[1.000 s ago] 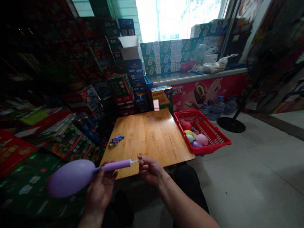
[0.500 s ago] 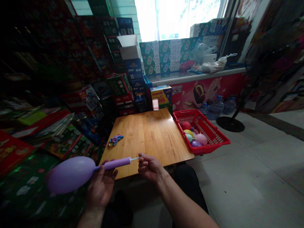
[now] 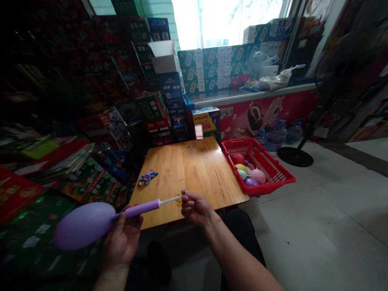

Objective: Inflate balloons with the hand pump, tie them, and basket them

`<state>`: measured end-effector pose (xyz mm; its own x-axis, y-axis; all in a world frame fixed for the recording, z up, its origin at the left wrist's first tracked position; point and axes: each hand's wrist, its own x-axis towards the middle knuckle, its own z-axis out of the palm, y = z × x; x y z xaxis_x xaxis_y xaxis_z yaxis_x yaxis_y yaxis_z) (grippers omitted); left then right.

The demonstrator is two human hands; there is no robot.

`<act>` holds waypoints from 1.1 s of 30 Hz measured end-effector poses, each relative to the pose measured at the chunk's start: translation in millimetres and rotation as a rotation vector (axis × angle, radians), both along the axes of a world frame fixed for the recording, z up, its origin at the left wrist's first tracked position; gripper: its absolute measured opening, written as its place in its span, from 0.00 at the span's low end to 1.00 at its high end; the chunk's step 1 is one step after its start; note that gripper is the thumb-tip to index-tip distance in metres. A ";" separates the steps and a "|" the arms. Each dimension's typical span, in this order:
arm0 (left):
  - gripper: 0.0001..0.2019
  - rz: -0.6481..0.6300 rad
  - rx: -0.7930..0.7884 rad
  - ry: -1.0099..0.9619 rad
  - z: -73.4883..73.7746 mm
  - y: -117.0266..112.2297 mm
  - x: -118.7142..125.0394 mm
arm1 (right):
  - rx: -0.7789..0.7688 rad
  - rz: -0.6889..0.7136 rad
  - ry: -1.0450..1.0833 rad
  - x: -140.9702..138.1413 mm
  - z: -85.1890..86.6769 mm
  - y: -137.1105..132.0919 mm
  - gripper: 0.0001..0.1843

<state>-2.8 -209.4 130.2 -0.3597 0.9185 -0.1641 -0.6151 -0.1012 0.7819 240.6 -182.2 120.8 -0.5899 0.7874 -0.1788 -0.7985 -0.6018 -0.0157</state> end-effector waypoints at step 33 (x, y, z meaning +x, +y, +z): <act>0.14 -0.033 -0.011 -0.026 3.7 2.5 8.9 | 0.098 0.001 -0.059 9.9 -0.5 -2.7 0.06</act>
<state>6.1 -206.9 133.9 -0.3249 0.9278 -0.1832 -0.6384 -0.0723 0.7663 250.5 -184.9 120.3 -0.5819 0.8019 -0.1354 -0.7936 -0.5963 -0.1212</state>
